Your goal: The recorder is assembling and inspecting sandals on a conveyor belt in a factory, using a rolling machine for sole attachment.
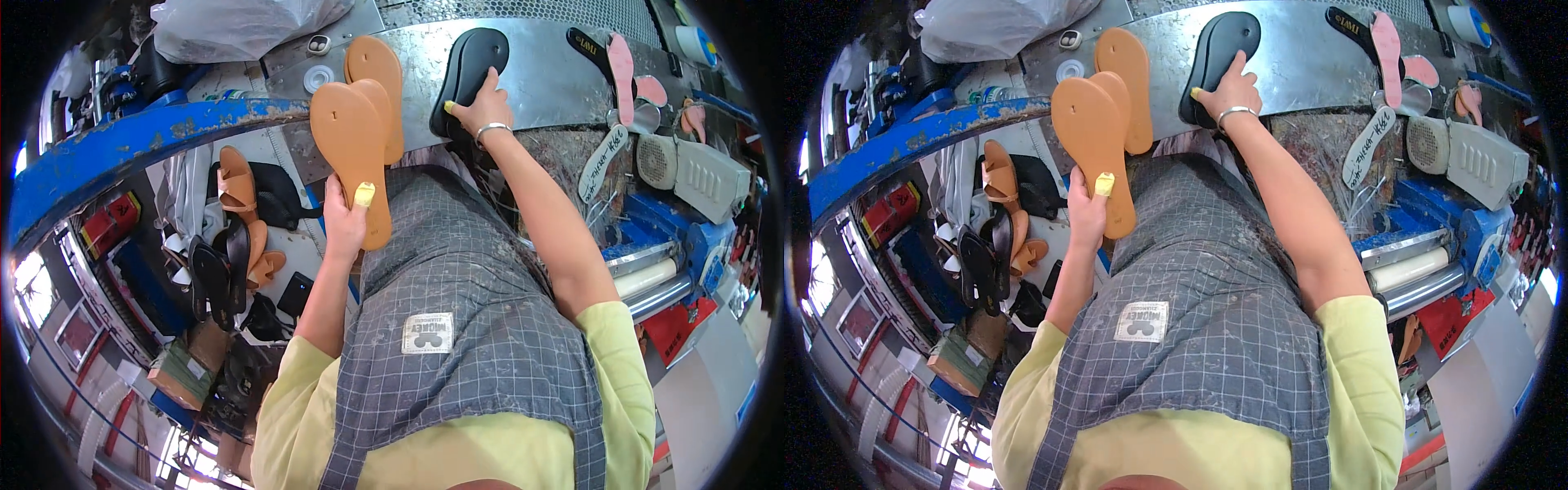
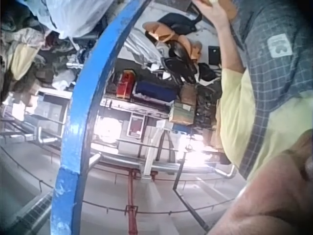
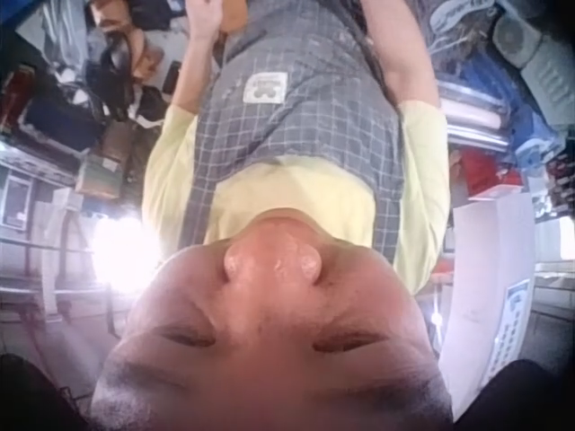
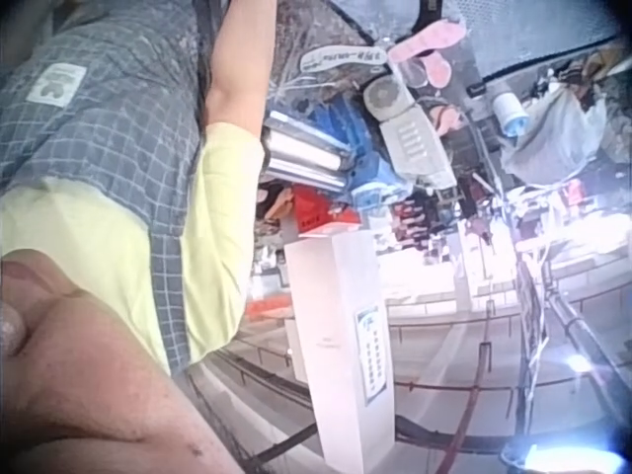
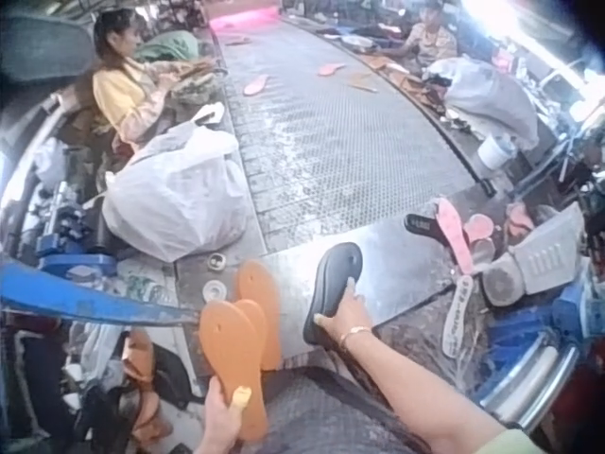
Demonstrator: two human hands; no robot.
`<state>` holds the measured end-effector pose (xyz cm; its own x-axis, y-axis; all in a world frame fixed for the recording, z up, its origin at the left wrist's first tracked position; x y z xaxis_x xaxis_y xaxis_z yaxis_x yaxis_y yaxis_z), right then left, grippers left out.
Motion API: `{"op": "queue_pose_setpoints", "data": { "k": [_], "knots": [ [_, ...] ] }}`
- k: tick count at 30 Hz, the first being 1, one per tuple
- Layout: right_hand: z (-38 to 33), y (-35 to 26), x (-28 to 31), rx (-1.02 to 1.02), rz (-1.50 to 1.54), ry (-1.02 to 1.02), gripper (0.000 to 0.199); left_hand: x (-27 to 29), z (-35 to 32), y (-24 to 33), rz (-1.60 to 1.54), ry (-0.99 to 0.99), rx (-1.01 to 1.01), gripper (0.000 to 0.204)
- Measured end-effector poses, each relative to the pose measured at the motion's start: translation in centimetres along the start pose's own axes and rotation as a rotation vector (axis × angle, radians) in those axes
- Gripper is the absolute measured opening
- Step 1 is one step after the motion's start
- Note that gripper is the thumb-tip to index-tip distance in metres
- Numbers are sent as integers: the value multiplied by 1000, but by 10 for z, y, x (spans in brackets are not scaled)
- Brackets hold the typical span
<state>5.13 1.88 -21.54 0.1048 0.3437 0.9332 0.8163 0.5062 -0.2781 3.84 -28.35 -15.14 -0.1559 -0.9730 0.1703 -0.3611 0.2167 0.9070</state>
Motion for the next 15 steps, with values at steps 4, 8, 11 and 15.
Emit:
{"op": "queue_pose_setpoints", "data": {
  "k": [4, 8, 11, 15],
  "knots": [
    [5, 12, -5, -60, 145, -11, 113, 4, -2, -4, -10, -16, -7, 43],
    [4, 32, 11, -98, 304, 4, 113, 4, 0, -8, 9, -32, 4, 41],
    [3, 26, 9, -63, 245, -29, 112, 1, 3, -10, 0, -42, -1, 40],
    [-1, -16, -15, 61, 47, -107, 115, -9, 11, -10, 126, -17, -107, 40]
  ]
}}
Point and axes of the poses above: each hand's wrist, its own z-axis towards the middle knuckle, its own x-axis out of the back of the hand, y = z × x, the point moved 7 cm from there along z, towards the middle knuckle, and after that the axes turned 14 degrees about y, right-handed, at the moved point
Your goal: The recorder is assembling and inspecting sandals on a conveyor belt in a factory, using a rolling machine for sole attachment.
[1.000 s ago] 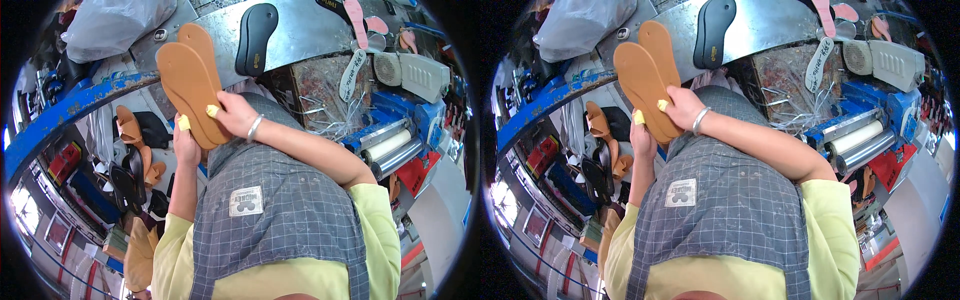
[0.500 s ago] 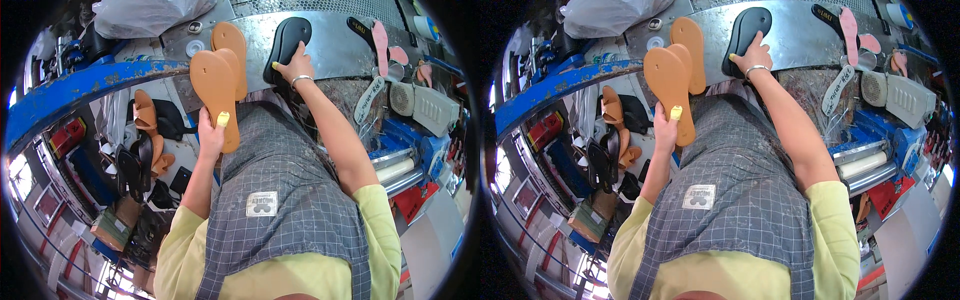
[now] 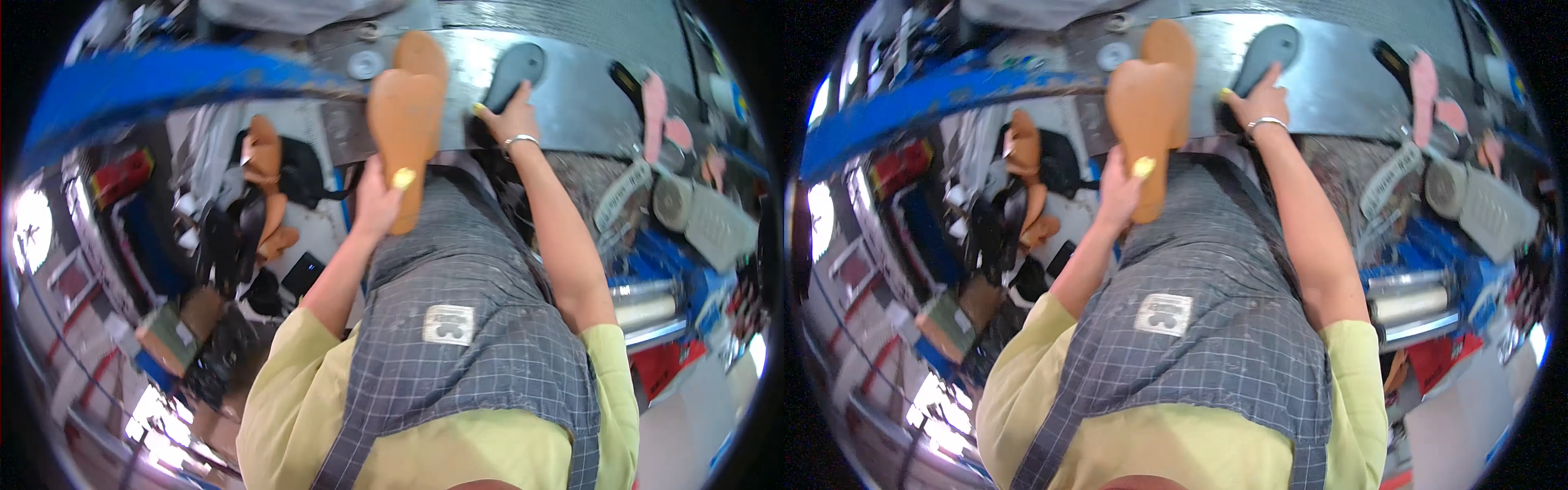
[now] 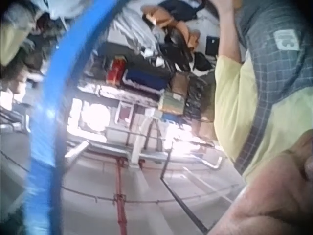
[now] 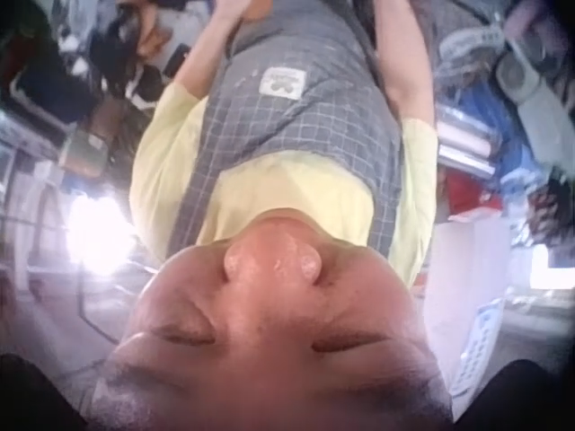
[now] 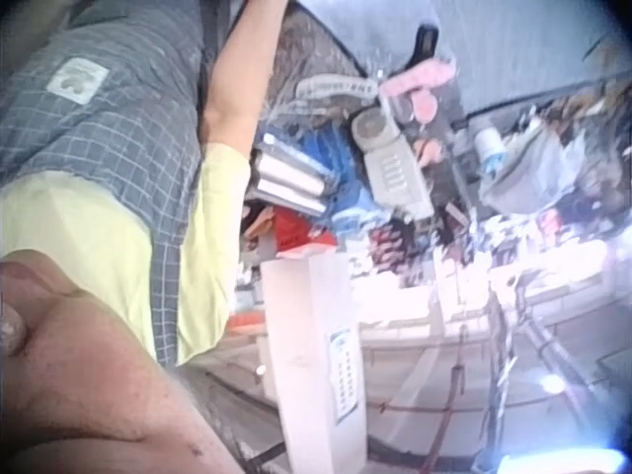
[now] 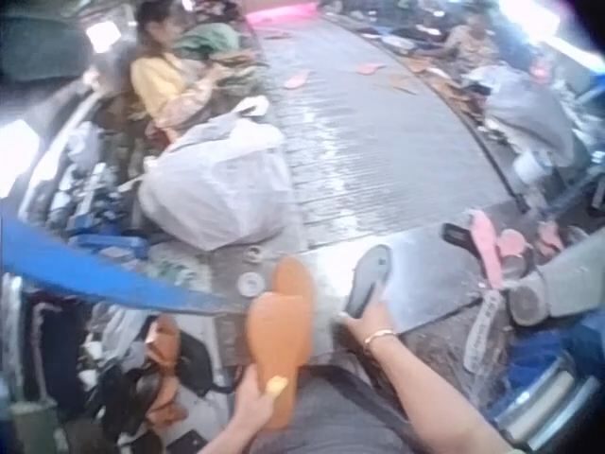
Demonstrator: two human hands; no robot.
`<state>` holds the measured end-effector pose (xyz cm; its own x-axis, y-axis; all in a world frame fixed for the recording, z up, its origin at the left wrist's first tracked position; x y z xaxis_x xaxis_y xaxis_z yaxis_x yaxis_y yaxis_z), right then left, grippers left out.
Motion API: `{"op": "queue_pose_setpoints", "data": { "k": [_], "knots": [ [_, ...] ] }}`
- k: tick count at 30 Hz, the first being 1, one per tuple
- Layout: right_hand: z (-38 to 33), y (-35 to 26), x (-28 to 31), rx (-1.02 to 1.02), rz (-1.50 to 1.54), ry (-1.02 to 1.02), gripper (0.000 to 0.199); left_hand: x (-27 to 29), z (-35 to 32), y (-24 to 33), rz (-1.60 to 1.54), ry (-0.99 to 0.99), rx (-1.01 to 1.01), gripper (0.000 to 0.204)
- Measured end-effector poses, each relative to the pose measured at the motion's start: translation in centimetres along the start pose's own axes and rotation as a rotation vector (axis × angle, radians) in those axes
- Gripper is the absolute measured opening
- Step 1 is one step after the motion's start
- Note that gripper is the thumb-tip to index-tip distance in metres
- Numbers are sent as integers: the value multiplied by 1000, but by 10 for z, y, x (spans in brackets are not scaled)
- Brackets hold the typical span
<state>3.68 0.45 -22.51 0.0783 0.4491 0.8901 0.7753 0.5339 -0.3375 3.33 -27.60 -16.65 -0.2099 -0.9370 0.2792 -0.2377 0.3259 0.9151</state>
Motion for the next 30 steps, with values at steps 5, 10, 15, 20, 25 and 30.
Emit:
{"op": "queue_pose_setpoints", "data": {
  "k": [5, 10, 15, 20, 25, 30],
  "knots": [
    [-8, -25, -4, 30, -163, 75, 115, -28, 26, 3, 68, 111, -155, 45],
    [-11, -11, 0, 57, -106, 95, 113, -49, 69, -18, 243, 209, -86, 57],
    [-28, -18, 17, 160, 420, 206, 96, -42, 78, -21, 421, 399, -158, 60],
    [-51, -48, 16, 263, 493, 181, 96, -36, 70, -14, 388, 538, -196, 54],
    [-54, -51, 10, 265, 588, 129, 94, 32, 35, -12, 226, 821, -389, 32],
    [-49, -24, 13, 213, 601, 108, 91, 184, 18, -74, 58, 1451, -8, 52]
  ]
}}
Point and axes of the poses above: each hand's wrist, its own z-axis towards the middle knuckle, its own x-axis out of the back of the hand, y = z × x, the point moved 7 cm from there along z, towards the middle knuckle, and after that the axes turned 14 degrees about y, right-handed, at the moved point
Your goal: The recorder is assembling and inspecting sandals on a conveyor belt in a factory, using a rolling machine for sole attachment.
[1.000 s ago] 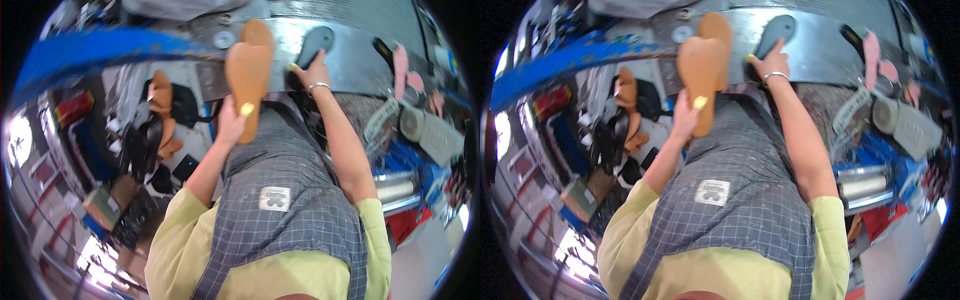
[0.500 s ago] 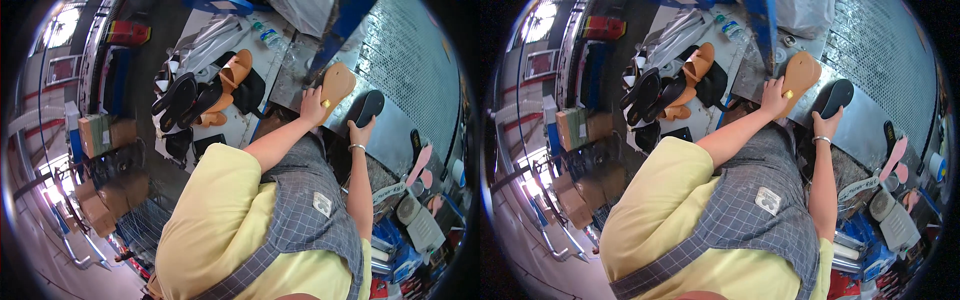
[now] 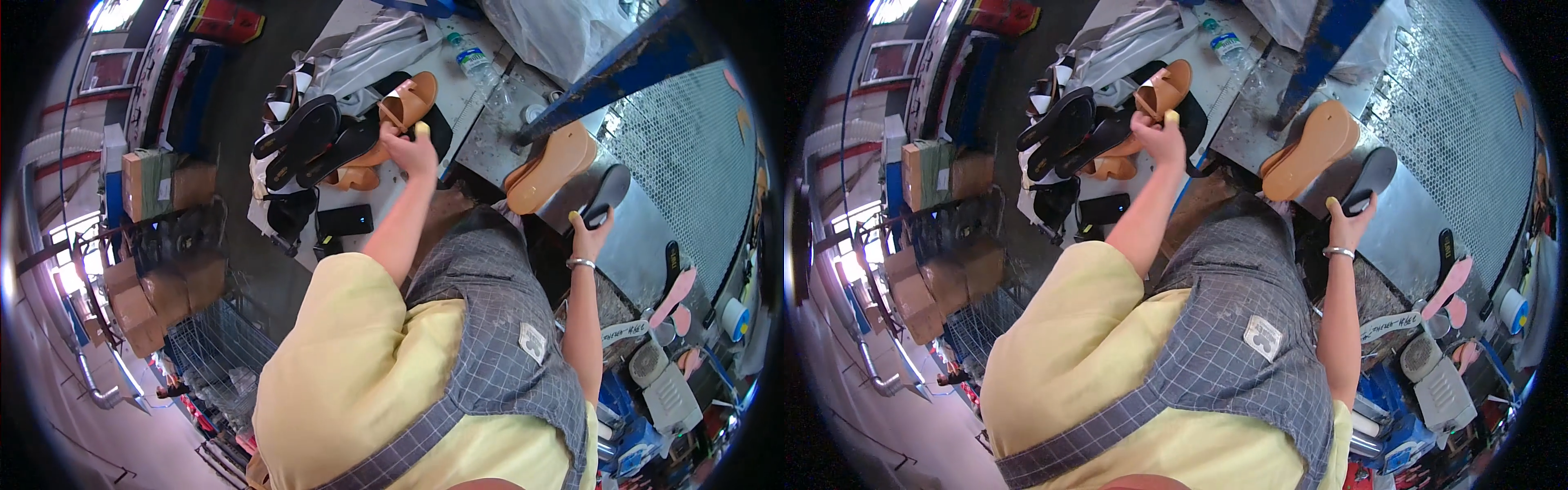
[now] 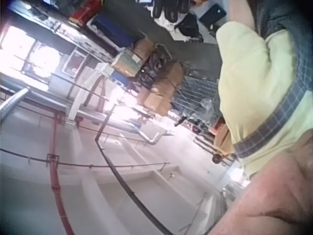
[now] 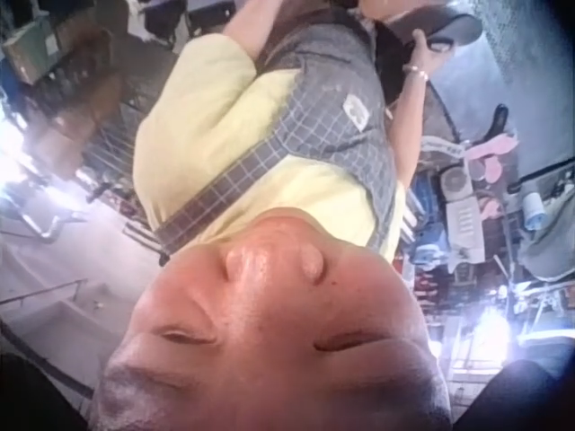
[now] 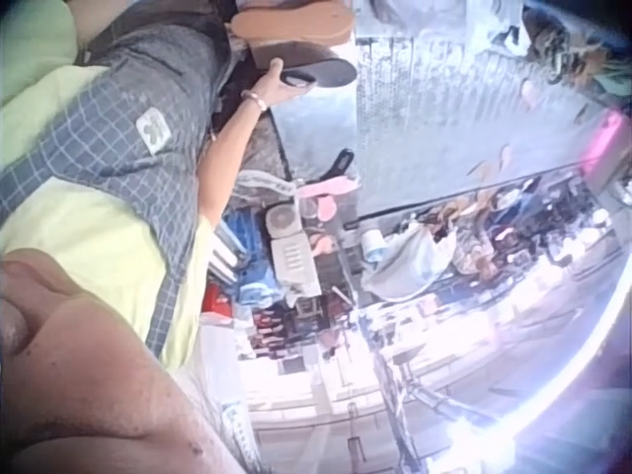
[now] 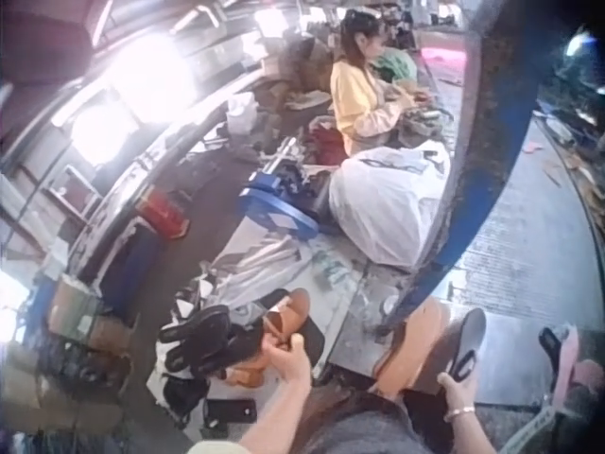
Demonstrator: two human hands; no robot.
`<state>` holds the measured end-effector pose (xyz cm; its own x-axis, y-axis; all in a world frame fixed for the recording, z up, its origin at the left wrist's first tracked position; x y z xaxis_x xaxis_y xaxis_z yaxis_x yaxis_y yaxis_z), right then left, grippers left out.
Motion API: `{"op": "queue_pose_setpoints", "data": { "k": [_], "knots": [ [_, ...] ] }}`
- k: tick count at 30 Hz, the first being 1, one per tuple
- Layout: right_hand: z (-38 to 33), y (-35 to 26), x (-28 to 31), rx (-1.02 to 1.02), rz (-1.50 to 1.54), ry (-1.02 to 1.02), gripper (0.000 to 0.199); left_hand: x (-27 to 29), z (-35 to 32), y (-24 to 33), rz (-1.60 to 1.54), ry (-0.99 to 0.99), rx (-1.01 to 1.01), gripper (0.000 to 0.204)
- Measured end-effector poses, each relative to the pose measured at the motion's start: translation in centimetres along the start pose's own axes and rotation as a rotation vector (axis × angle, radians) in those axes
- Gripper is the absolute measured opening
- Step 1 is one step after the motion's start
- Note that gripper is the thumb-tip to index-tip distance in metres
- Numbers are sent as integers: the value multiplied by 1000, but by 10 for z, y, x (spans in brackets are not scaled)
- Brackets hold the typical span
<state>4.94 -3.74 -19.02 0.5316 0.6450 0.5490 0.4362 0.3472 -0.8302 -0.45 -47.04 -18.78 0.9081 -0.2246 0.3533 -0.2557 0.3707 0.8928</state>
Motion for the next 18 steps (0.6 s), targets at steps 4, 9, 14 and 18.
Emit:
{"op": "queue_pose_setpoints", "data": {
  "k": [4, 9, 14, 18],
  "knots": [
    [-4, 9, 3, -47, 56, -11, 87, -41, 50, -40, 160, -122, 319, 50],
    [-10, 18, 8, -117, 111, -31, 81, -65, 58, 12, 78, -250, 32, 20],
    [-7, 33, 8, -126, 99, -58, 79, -85, 45, 65, -95, -341, -214, 13],
    [-3, 45, 6, -109, 67, -61, 79, -109, 45, 47, 79, -467, -230, 15]
  ]
}}
Point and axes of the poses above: each hand's wrist, its own z-axis towards the middle knuckle, its own x-axis out of the back of the hand, y = z × x, the point moved 7 cm from there along z, towards the middle knuckle, and after that the axes turned 14 degrees about y, right-handed, at the moved point
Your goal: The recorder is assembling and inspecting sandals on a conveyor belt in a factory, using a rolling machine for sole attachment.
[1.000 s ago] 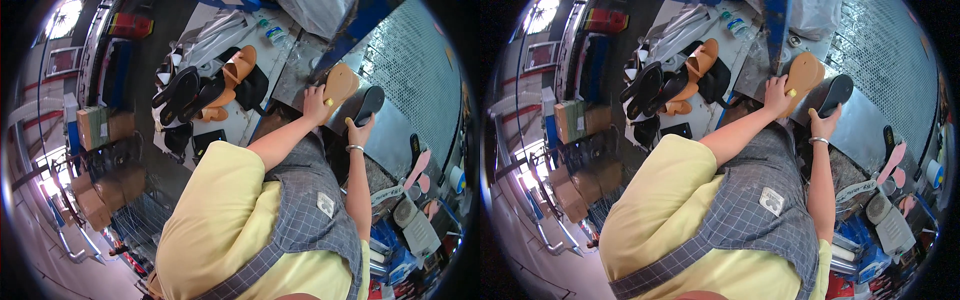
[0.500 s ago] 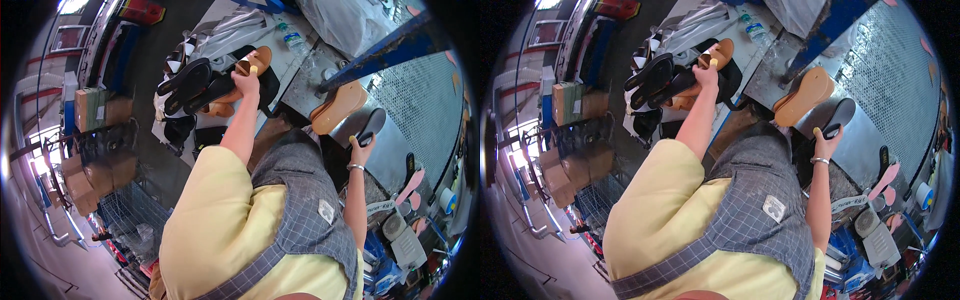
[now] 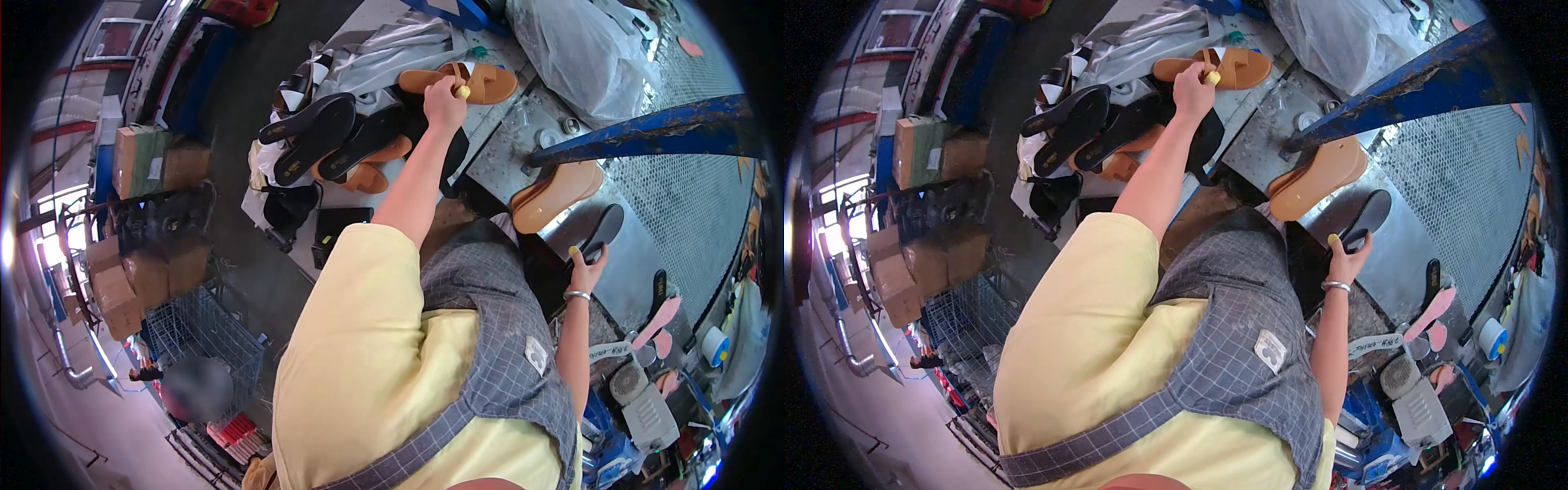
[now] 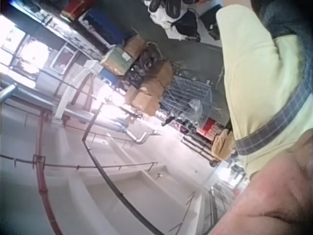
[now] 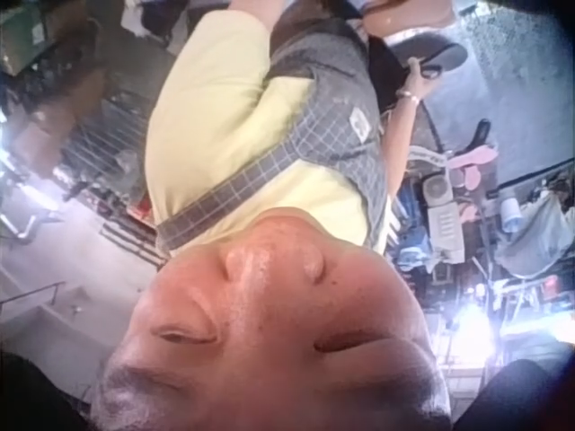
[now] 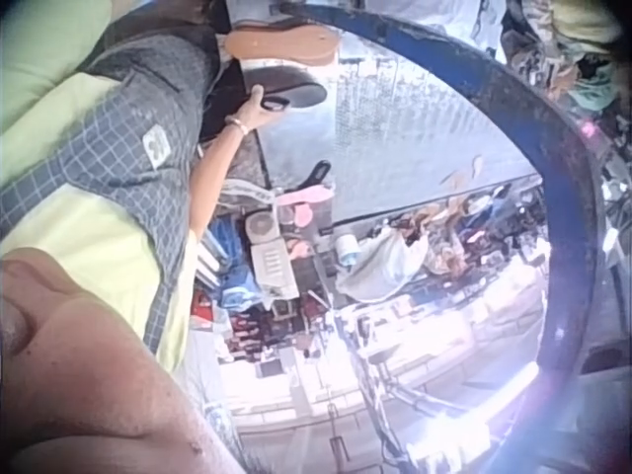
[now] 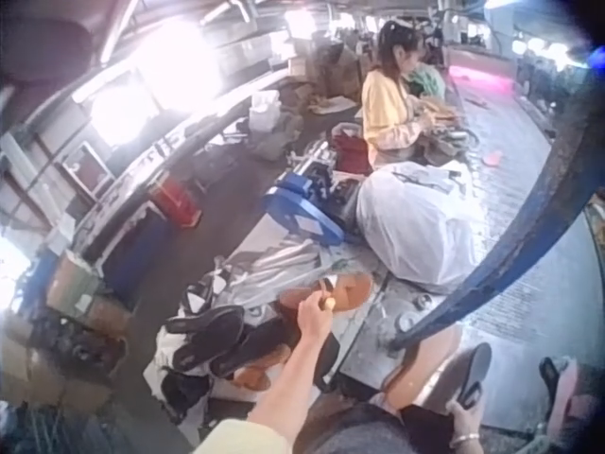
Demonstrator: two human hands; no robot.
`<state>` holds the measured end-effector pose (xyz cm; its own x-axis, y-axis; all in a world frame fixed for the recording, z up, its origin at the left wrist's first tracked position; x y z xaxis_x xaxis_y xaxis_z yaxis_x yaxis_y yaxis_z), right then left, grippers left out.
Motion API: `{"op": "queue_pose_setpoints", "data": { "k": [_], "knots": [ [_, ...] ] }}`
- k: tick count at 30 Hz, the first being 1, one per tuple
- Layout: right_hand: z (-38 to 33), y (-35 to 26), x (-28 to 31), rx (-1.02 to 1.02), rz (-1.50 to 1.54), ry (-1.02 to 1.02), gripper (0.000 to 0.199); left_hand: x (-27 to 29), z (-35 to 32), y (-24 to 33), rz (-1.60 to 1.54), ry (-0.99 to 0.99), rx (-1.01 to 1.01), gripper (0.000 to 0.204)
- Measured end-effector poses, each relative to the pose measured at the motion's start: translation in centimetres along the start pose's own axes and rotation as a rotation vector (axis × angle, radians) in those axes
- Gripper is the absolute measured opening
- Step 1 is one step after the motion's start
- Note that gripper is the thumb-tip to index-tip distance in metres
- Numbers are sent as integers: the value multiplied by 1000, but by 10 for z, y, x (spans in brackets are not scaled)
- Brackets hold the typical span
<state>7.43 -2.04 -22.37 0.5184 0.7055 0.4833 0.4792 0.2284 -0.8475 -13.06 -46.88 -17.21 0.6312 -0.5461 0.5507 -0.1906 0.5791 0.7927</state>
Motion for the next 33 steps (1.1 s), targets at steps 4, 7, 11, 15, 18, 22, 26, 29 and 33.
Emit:
{"op": "queue_pose_setpoints", "data": {
  "k": [4, 7, 11, 15, 18, 22, 26, 29, 33],
  "knots": [
    [1, 6, -2, -65, 69, -2, 78, -11, 1, -25, 34, -21, 18, 20],
    [-1, 2, -3, -47, 61, -8, 78, -15, 5, -23, -31, -1, -94, 23],
    [-6, -6, -5, -76, 57, -23, 77, -16, 18, -10, -80, 29, -256, 25],
    [-14, -15, -8, -97, 81, -27, 77, -22, 16, -11, 79, -49, -241, 43],
    [-16, -24, -12, -73, 105, -36, 78, -16, -13, -10, 119, -70, -230, 58],
    [-16, -30, -14, -117, 99, -65, 78, 8, -78, -4, 101, 2, -247, 59],
    [-17, -44, -18, -82, 136, -33, 78, 31, -137, 7, 75, -88, -287, 56],
    [-20, -55, -22, -59, 131, -37, 78, 43, -171, 18, 70, -197, -341, 55],
    [-21, -60, -25, -67, 163, -40, 75, 44, -194, 27, -11, -331, -352, 51]
  ]
}}
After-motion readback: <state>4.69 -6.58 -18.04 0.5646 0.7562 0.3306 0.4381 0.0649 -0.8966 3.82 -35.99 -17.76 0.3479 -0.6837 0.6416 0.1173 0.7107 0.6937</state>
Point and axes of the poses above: each hand's wrist, its own z-axis towards the middle knuckle, its own x-axis out of the back of the hand, y = z × x, the point moved 7 cm from there along z, towards the middle knuckle, and after that the axes turned 14 degrees about y, right-handed, at the moved point
